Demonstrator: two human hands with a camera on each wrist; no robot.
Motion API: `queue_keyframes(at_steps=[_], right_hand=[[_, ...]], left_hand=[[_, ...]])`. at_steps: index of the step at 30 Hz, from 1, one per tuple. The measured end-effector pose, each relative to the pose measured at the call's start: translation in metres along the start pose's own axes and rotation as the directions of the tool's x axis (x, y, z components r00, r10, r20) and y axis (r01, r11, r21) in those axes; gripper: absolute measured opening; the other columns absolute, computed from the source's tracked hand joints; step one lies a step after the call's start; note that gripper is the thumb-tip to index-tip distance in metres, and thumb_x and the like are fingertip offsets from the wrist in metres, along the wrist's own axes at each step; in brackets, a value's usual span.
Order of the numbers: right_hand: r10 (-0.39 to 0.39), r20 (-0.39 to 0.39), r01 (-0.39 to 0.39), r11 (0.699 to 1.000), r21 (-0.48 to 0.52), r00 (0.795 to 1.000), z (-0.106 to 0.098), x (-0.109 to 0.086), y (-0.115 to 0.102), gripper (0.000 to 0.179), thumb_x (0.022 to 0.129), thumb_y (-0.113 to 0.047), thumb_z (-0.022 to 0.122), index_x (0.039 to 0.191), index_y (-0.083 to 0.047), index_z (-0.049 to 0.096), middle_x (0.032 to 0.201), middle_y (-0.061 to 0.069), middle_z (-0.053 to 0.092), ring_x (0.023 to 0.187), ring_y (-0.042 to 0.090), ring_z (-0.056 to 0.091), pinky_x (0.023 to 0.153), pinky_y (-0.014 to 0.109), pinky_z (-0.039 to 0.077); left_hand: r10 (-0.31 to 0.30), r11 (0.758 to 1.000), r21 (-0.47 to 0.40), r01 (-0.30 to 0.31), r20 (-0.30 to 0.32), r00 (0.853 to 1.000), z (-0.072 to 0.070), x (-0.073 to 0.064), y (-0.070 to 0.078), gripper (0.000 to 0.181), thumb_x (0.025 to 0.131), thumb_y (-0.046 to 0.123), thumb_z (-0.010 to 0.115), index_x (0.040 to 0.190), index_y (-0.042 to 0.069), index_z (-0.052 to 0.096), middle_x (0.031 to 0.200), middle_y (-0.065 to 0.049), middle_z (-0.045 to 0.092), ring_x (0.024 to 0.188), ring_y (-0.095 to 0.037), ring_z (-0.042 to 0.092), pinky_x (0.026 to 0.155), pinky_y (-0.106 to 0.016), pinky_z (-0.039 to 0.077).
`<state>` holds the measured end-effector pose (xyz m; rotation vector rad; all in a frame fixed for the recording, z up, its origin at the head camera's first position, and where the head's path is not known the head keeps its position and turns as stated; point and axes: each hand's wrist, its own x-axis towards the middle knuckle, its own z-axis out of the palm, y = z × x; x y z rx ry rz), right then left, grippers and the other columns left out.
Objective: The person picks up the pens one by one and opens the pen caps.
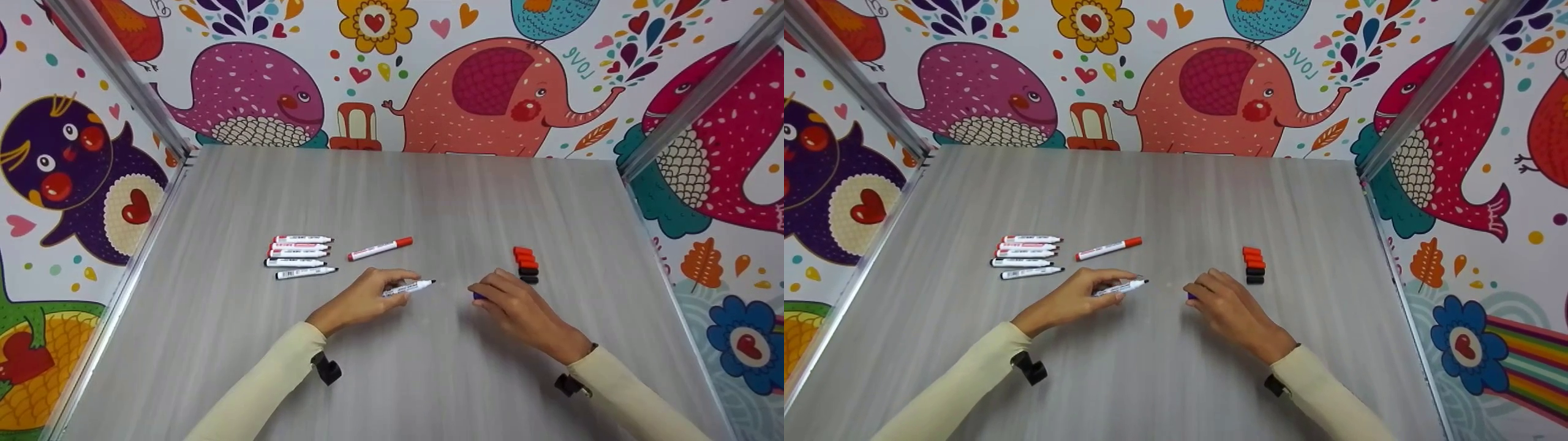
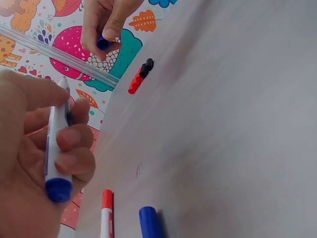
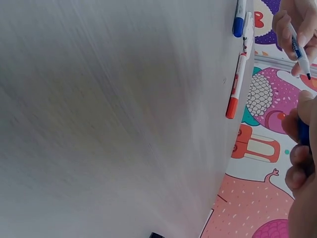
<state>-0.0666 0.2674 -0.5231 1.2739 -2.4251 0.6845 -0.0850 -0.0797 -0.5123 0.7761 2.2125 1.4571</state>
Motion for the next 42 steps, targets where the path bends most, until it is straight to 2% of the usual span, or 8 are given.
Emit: queue_keyframes(at_steps=[5, 12, 16, 20, 25, 30, 36, 42], right_hand=[[0.017, -0.023, -0.017, 1.000, 0.013, 1.000, 0.000, -0.002, 0.001, 0.041, 0.083, 0.007, 0.092, 0.121, -0.002, 0.079, 0.112, 0.007, 0.062, 0.096, 0.016, 0.065, 0.079, 0.023, 0.057], [0.055, -0.012, -0.055, 0.998, 0.021, 0.998, -0.001, -0.006, 0.001, 0.047, 0.083, 0.014, 0.088, 0.126, -0.001, 0.076, 0.116, 0.007, 0.061, 0.101, 0.017, 0.068, 0.086, 0.022, 0.059], [0.086, 0.010, -0.086, 0.996, 0.017, 0.996, -0.002, -0.010, 0.002, 0.048, 0.083, 0.015, 0.087, 0.127, -0.002, 0.076, 0.120, 0.006, 0.063, 0.106, 0.017, 0.070, 0.091, 0.025, 0.059], [0.076, 0.000, -0.076, 0.997, 0.011, 0.997, -0.001, -0.011, 0.004, 0.048, 0.082, 0.017, 0.088, 0.123, -0.002, 0.074, 0.118, 0.006, 0.065, 0.104, 0.018, 0.070, 0.088, 0.027, 0.060], [0.069, -0.021, -0.069, 0.998, -0.008, 0.997, -0.001, -0.013, 0.006, 0.050, 0.078, 0.017, 0.090, 0.121, -0.003, 0.073, 0.119, 0.006, 0.064, 0.103, 0.018, 0.069, 0.089, 0.029, 0.061], [0.064, -0.035, -0.065, 0.998, -0.022, 0.997, -0.001, -0.015, 0.008, 0.051, 0.077, 0.017, 0.091, 0.120, -0.004, 0.075, 0.118, 0.006, 0.064, 0.103, 0.019, 0.069, 0.088, 0.031, 0.061], [0.066, -0.047, -0.068, 0.997, -0.039, 0.997, 0.000, -0.016, 0.009, 0.050, 0.076, 0.018, 0.092, 0.118, -0.004, 0.076, 0.115, 0.007, 0.065, 0.101, 0.021, 0.069, 0.086, 0.038, 0.062], [0.081, -0.034, -0.082, 0.996, -0.042, 0.996, 0.000, -0.018, 0.010, 0.053, 0.074, 0.018, 0.093, 0.119, -0.004, 0.076, 0.115, 0.007, 0.065, 0.101, 0.021, 0.068, 0.086, 0.039, 0.063]], left_hand=[[0.028, 0.999, -0.016, -0.028, -0.039, 0.999, -0.001, -0.001, -0.002, 0.027, 0.106, 0.007, 0.073, 0.133, 0.006, 0.073, 0.113, -0.014, 0.081, 0.101, -0.019, 0.074, 0.093, -0.036, 0.054], [0.116, 0.987, 0.122, -0.101, -0.122, 0.986, -0.005, -0.004, -0.005, 0.027, 0.101, 0.006, 0.079, 0.128, 0.011, 0.081, 0.115, 0.000, 0.074, 0.097, -0.014, 0.064, 0.087, -0.031, 0.053], [0.129, 0.980, 0.171, -0.105, -0.134, 0.983, -0.008, -0.007, -0.007, 0.028, 0.100, 0.005, 0.081, 0.127, 0.010, 0.083, 0.114, 0.000, 0.068, 0.098, -0.013, 0.060, 0.084, -0.028, 0.051], [0.156, 0.972, 0.202, -0.124, -0.153, 0.976, -0.011, -0.011, -0.009, 0.026, 0.098, 0.004, 0.083, 0.124, 0.007, 0.082, 0.112, -0.001, 0.070, 0.097, -0.014, 0.063, 0.083, -0.030, 0.054], [0.180, 0.965, 0.227, -0.130, -0.216, 0.960, -0.013, -0.015, -0.014, 0.021, 0.096, 0.003, 0.085, 0.116, 0.004, 0.081, 0.112, -0.003, 0.076, 0.101, -0.017, 0.071, 0.090, -0.038, 0.059], [0.199, 0.957, 0.258, -0.129, -0.268, 0.943, -0.017, -0.019, -0.019, 0.015, 0.095, 0.002, 0.085, 0.108, 0.006, 0.081, 0.111, -0.003, 0.077, 0.101, -0.018, 0.071, 0.093, -0.042, 0.058], [0.194, 0.959, 0.258, -0.117, -0.297, 0.935, -0.022, -0.025, -0.022, 0.016, 0.093, 0.000, 0.086, 0.108, 0.006, 0.081, 0.112, -0.003, 0.077, 0.106, -0.019, 0.070, 0.101, -0.042, 0.055], [0.195, 0.958, 0.262, -0.114, -0.308, 0.931, -0.024, -0.028, -0.024, 0.018, 0.092, -0.002, 0.086, 0.107, 0.005, 0.081, 0.112, -0.005, 0.077, 0.107, -0.020, 0.071, 0.100, -0.043, 0.056]])
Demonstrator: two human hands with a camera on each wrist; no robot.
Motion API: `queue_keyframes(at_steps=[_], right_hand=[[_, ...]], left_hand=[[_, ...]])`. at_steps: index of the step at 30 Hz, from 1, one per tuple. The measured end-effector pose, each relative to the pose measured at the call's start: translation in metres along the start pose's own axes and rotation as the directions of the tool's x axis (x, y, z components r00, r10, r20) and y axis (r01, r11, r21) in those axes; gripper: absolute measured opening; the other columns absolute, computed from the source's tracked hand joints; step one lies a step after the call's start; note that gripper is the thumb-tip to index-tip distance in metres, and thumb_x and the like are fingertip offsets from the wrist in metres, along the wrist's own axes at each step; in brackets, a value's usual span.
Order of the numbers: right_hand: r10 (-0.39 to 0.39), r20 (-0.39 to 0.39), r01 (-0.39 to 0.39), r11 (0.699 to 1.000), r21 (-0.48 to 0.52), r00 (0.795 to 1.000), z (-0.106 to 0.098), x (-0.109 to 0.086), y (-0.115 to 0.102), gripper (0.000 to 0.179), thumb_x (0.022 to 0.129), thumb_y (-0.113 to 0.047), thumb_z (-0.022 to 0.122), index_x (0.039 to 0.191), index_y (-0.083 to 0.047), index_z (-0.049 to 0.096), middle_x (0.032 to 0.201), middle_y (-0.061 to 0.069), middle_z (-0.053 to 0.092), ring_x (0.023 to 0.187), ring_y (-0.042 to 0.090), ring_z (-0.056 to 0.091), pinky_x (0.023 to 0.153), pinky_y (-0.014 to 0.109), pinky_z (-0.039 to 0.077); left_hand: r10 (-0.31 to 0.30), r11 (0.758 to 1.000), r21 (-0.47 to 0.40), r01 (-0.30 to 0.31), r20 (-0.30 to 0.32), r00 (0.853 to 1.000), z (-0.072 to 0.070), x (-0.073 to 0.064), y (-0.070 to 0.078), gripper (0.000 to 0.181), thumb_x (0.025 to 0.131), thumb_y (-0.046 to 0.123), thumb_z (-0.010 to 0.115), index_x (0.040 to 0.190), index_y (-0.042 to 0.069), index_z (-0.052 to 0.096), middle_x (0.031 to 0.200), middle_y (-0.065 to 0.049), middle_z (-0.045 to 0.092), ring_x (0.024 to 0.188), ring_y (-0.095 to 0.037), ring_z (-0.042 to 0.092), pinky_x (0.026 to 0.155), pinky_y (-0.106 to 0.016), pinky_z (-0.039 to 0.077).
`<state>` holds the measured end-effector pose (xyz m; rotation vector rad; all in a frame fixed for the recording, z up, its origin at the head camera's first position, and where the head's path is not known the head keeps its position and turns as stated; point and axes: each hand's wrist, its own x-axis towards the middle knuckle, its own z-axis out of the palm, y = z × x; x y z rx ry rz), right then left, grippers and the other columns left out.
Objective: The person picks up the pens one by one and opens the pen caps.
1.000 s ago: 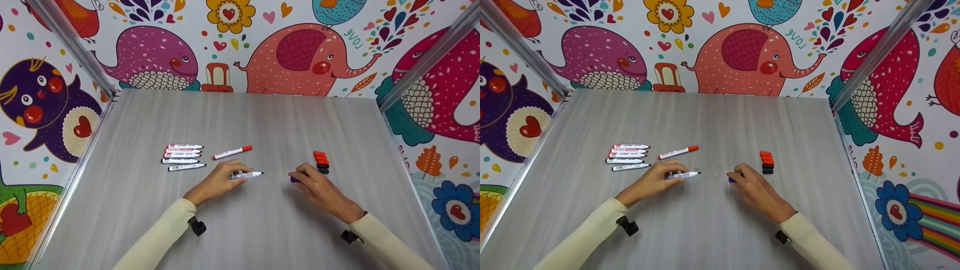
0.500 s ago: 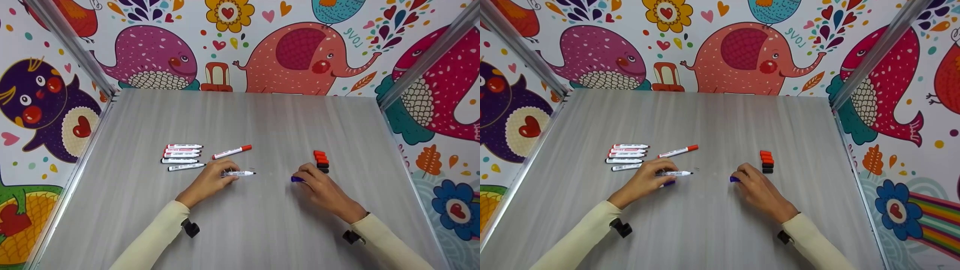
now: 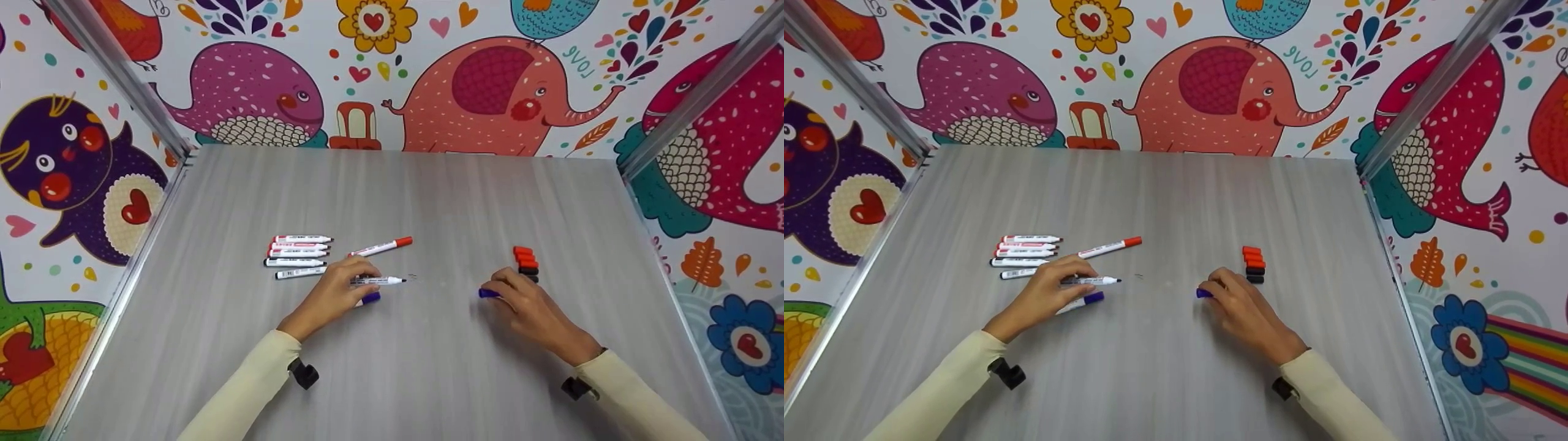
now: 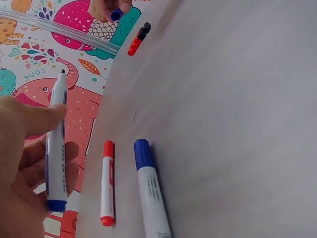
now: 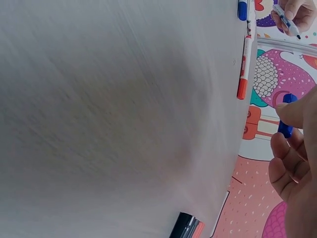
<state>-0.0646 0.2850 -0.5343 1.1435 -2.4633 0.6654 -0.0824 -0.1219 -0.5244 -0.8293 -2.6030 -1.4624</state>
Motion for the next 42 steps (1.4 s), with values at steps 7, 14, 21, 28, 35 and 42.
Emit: queue_keyframes(at_steps=[7, 14, 21, 28, 35, 42], right_hand=[[0.013, -0.008, -0.014, 1.000, -0.018, 1.000, 0.000, -0.004, 0.004, 0.050, 0.076, 0.015, 0.093, 0.118, -0.006, 0.076, 0.115, 0.007, 0.066, 0.102, 0.022, 0.068, 0.089, 0.040, 0.061], [-0.006, -0.036, 0.006, 1.000, -0.012, 0.999, 0.003, -0.009, 0.010, 0.048, 0.077, 0.015, 0.092, 0.117, -0.005, 0.076, 0.114, 0.007, 0.066, 0.101, 0.024, 0.068, 0.086, 0.043, 0.061], [0.016, -0.024, -0.017, 1.000, -0.019, 1.000, 0.003, -0.014, 0.014, 0.049, 0.077, 0.016, 0.091, 0.118, -0.007, 0.077, 0.115, 0.005, 0.067, 0.102, 0.021, 0.069, 0.089, 0.041, 0.061], [0.045, -0.009, -0.045, 0.999, -0.020, 0.999, 0.003, -0.019, 0.018, 0.047, 0.078, 0.016, 0.090, 0.118, -0.006, 0.077, 0.114, 0.005, 0.067, 0.103, 0.020, 0.068, 0.090, 0.041, 0.061], [0.066, -0.019, -0.066, 0.998, -0.001, 0.998, 0.003, -0.022, 0.019, 0.047, 0.077, 0.016, 0.092, 0.114, -0.007, 0.077, 0.113, 0.003, 0.069, 0.102, 0.018, 0.069, 0.093, 0.033, 0.060], [0.095, -0.020, -0.093, 0.993, 0.076, 0.995, 0.003, -0.026, 0.021, 0.044, 0.078, 0.015, 0.091, 0.111, -0.010, 0.075, 0.109, 0.000, 0.068, 0.099, 0.013, 0.066, 0.094, 0.020, 0.054]], left_hand=[[-0.025, 1.000, 0.007, 0.025, -0.005, 1.000, -0.002, -0.003, -0.002, 0.019, 0.091, -0.003, 0.086, 0.108, 0.005, 0.082, 0.111, -0.005, 0.076, 0.105, -0.020, 0.070, 0.105, -0.045, 0.055], [-0.034, 0.999, 0.009, 0.034, -0.011, 0.999, -0.005, -0.007, -0.007, 0.019, 0.092, 0.000, 0.086, 0.109, 0.006, 0.082, 0.111, -0.002, 0.076, 0.103, -0.020, 0.070, 0.098, -0.043, 0.058], [-0.073, 0.997, 0.012, 0.073, -0.013, 0.997, -0.006, -0.012, -0.011, 0.020, 0.093, -0.001, 0.086, 0.110, 0.008, 0.082, 0.113, -0.001, 0.075, 0.105, -0.019, 0.070, 0.096, -0.042, 0.057], [-0.113, 0.993, 0.022, 0.113, -0.020, 0.993, -0.007, -0.016, -0.016, 0.020, 0.094, -0.001, 0.084, 0.111, 0.009, 0.082, 0.114, 0.000, 0.075, 0.106, -0.020, 0.069, 0.097, -0.044, 0.057], [-0.111, 0.993, 0.041, 0.112, -0.040, 0.993, -0.010, -0.022, -0.020, 0.021, 0.094, -0.001, 0.085, 0.112, 0.010, 0.082, 0.115, 0.001, 0.075, 0.108, -0.020, 0.070, 0.096, -0.043, 0.058], [-0.096, 0.991, 0.081, 0.103, -0.084, 0.992, -0.015, -0.027, -0.027, 0.020, 0.092, -0.003, 0.086, 0.108, 0.007, 0.083, 0.111, -0.002, 0.076, 0.107, -0.023, 0.071, 0.095, -0.042, 0.058]])
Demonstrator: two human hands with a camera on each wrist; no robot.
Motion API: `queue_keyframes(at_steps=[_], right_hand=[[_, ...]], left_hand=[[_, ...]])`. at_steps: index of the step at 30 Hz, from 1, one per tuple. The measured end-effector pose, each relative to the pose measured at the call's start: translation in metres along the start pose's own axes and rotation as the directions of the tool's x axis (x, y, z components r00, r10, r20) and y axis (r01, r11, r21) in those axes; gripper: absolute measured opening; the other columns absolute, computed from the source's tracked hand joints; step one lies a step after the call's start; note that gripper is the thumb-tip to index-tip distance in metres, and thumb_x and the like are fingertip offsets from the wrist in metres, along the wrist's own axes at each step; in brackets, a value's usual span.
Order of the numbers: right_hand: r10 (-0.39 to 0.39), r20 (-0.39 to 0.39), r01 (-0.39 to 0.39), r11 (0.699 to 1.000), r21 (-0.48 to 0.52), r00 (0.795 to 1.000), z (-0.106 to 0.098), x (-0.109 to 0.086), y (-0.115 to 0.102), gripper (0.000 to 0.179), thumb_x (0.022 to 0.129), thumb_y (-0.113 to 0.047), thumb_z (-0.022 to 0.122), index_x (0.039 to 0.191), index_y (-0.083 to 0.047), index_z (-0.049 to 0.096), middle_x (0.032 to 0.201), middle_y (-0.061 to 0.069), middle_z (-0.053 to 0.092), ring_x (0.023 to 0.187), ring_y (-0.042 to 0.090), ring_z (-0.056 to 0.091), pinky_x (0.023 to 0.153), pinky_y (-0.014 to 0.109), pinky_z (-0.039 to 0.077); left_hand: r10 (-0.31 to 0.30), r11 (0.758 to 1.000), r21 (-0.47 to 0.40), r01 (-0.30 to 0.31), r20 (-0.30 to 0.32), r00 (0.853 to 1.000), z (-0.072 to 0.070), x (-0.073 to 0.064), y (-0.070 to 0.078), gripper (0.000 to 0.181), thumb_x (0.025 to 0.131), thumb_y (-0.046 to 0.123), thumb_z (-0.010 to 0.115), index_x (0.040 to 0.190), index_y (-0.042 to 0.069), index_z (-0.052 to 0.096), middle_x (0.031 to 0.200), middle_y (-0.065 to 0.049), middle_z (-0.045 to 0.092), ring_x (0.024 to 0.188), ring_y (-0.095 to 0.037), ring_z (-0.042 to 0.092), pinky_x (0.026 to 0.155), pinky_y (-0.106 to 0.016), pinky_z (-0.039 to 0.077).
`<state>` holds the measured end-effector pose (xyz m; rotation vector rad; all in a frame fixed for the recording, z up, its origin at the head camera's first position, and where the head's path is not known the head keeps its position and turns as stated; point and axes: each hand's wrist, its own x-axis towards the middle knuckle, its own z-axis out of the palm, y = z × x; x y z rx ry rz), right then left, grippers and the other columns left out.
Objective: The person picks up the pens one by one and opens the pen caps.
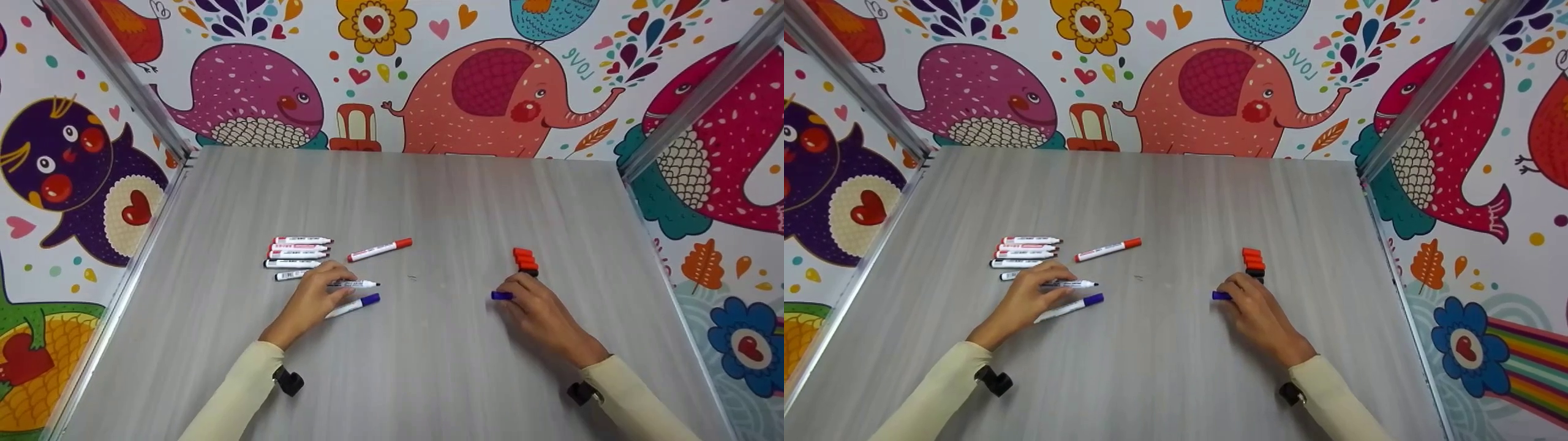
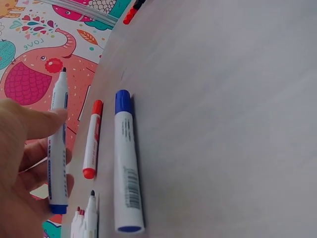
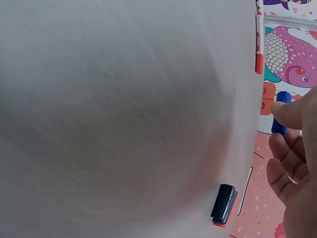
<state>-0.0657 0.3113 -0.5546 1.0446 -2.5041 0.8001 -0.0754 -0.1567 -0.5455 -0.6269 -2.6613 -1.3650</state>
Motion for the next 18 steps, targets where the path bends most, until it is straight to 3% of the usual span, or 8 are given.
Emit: queue_keyframes(at_steps=[9, 18], right_hand=[[0.082, 0.053, -0.083, 0.997, 0.009, 0.995, -0.001, -0.010, 0.007, 0.036, 0.087, 0.011, 0.088, 0.113, -0.010, 0.076, 0.109, 0.000, 0.067, 0.100, 0.014, 0.066, 0.099, 0.014, 0.048], [0.051, -0.020, -0.052, 0.998, -0.027, 0.998, 0.000, -0.016, 0.011, 0.041, 0.079, 0.015, 0.091, 0.109, -0.010, 0.076, 0.107, -0.001, 0.068, 0.098, 0.013, 0.066, 0.092, 0.020, 0.051]], left_hand=[[-0.050, 0.999, 0.021, 0.051, -0.031, 0.998, -0.005, -0.008, -0.007, 0.022, 0.090, -0.007, 0.085, 0.107, 0.007, 0.083, 0.109, 0.000, 0.074, 0.105, -0.023, 0.070, 0.093, -0.043, 0.058], [-0.028, 0.998, 0.058, 0.032, -0.065, 0.997, -0.007, -0.010, -0.017, 0.023, 0.089, -0.010, 0.085, 0.108, 0.003, 0.083, 0.109, -0.003, 0.075, 0.105, -0.026, 0.069, 0.092, -0.044, 0.057]])
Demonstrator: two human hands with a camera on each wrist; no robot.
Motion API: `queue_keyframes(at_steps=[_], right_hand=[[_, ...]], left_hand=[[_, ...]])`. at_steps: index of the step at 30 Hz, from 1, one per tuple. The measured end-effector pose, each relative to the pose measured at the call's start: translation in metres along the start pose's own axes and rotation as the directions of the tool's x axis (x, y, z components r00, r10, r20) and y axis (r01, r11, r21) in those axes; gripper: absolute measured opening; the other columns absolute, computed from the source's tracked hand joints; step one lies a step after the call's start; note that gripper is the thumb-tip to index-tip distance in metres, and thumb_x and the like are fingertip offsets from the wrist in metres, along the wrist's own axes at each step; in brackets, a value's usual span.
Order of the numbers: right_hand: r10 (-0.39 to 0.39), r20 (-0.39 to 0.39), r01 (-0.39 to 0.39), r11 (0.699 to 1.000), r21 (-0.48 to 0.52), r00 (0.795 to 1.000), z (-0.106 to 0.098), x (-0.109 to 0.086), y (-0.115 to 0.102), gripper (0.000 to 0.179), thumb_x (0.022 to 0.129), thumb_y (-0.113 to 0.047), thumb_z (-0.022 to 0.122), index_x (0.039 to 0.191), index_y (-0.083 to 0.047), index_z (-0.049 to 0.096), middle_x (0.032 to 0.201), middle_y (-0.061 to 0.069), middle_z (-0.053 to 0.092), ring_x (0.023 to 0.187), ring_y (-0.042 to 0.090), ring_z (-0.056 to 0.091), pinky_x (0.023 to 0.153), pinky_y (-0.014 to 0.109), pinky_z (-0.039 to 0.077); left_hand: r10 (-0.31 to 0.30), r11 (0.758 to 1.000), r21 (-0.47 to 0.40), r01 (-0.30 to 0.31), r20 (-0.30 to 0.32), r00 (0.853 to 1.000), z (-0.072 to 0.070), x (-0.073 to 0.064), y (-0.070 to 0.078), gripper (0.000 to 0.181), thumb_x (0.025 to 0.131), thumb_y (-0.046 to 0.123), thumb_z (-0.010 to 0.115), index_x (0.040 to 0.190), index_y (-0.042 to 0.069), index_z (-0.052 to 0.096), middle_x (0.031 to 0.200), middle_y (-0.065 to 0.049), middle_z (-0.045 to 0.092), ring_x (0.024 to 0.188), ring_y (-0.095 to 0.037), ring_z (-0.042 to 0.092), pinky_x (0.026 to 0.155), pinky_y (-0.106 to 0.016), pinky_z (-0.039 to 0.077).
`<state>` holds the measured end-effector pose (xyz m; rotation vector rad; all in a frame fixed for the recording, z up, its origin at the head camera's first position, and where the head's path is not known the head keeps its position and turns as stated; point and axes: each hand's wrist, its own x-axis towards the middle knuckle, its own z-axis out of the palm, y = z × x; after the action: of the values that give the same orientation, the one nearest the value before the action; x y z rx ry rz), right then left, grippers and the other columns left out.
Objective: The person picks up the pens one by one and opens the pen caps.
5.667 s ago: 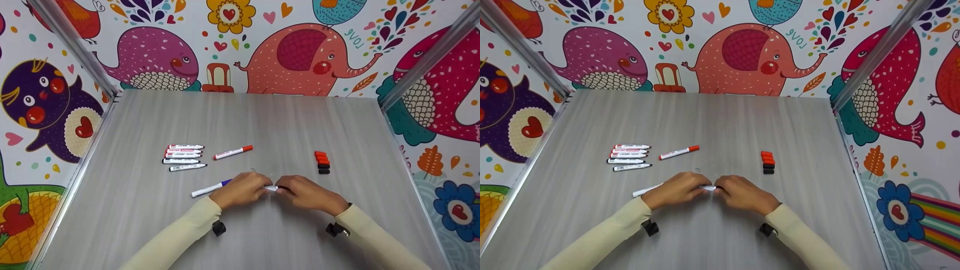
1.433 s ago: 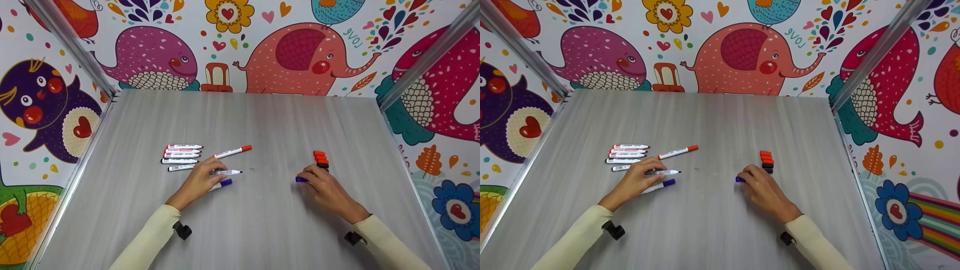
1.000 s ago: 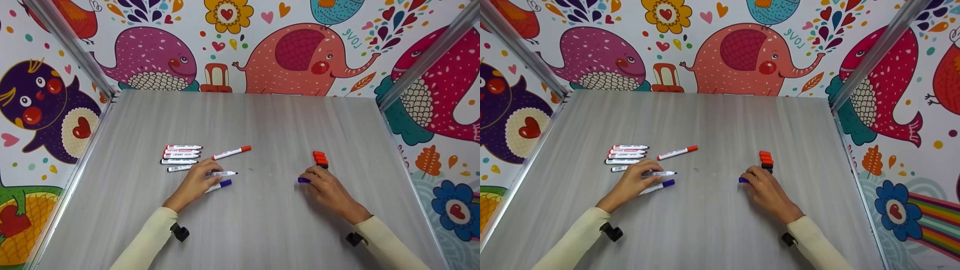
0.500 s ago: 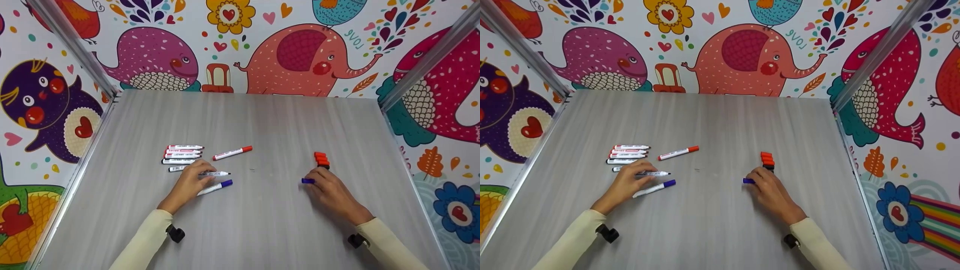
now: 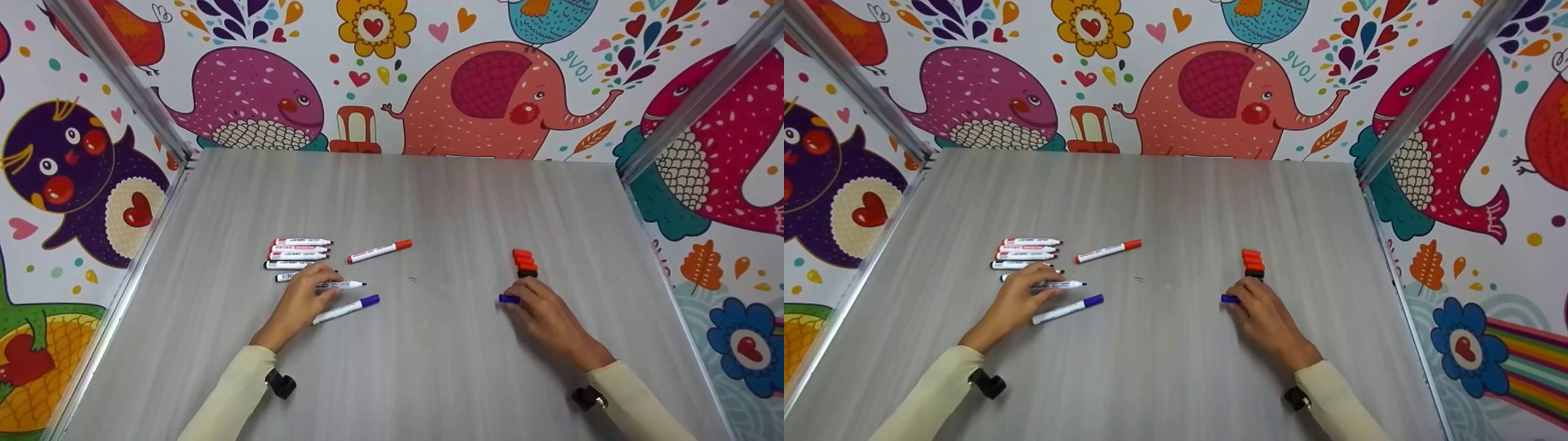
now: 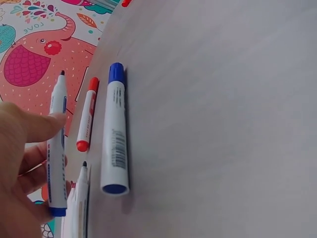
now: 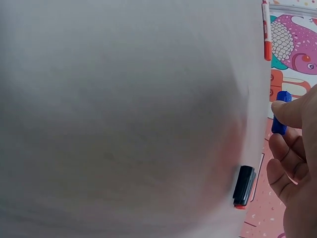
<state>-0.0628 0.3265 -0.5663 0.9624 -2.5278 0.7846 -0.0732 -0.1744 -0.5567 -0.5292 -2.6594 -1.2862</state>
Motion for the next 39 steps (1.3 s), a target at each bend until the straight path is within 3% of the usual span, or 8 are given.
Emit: queue_keyframes(at_steps=[15, 32, 35, 39], right_hand=[[0.013, -0.027, -0.014, 0.999, -0.042, 1.000, -0.001, -0.011, 0.008, 0.043, 0.075, 0.017, 0.093, 0.108, -0.006, 0.078, 0.108, 0.005, 0.068, 0.101, 0.019, 0.068, 0.104, 0.009, 0.043], [0.084, -0.008, -0.084, 0.995, -0.053, 0.996, -0.004, -0.017, 0.015, 0.041, 0.077, 0.016, 0.092, 0.108, -0.006, 0.078, 0.108, 0.003, 0.068, 0.101, 0.016, 0.067, 0.099, 0.007, 0.043], [0.081, -0.009, -0.082, 0.995, -0.059, 0.997, -0.004, -0.019, 0.018, 0.042, 0.077, 0.017, 0.092, 0.109, -0.006, 0.078, 0.108, 0.004, 0.068, 0.101, 0.016, 0.067, 0.097, 0.009, 0.045], [0.064, -0.017, -0.065, 0.995, -0.072, 0.998, -0.004, -0.019, 0.021, 0.042, 0.076, 0.017, 0.092, 0.108, -0.005, 0.077, 0.109, 0.006, 0.069, 0.101, 0.018, 0.068, 0.095, 0.013, 0.048]], left_hand=[[-0.020, 0.998, 0.055, 0.022, -0.031, 0.999, -0.003, -0.006, -0.010, 0.022, 0.088, -0.009, 0.085, 0.107, 0.002, 0.084, 0.109, -0.006, 0.074, 0.108, -0.030, 0.069, 0.095, -0.047, 0.056], [-0.069, 0.994, 0.084, 0.074, -0.062, 0.996, -0.010, -0.009, -0.020, 0.022, 0.089, -0.006, 0.087, 0.108, 0.005, 0.084, 0.111, -0.005, 0.075, 0.110, -0.027, 0.068, 0.095, -0.048, 0.054], [-0.051, 0.995, 0.085, 0.058, -0.079, 0.996, -0.010, -0.010, -0.024, 0.023, 0.088, -0.007, 0.087, 0.108, 0.004, 0.084, 0.109, -0.005, 0.074, 0.107, -0.027, 0.068, 0.093, -0.047, 0.055], [0.024, 0.996, 0.093, -0.012, -0.129, 0.991, -0.009, -0.011, -0.031, 0.023, 0.085, -0.008, 0.089, 0.104, 0.002, 0.083, 0.104, -0.006, 0.073, 0.101, -0.028, 0.068, 0.088, -0.046, 0.055]])
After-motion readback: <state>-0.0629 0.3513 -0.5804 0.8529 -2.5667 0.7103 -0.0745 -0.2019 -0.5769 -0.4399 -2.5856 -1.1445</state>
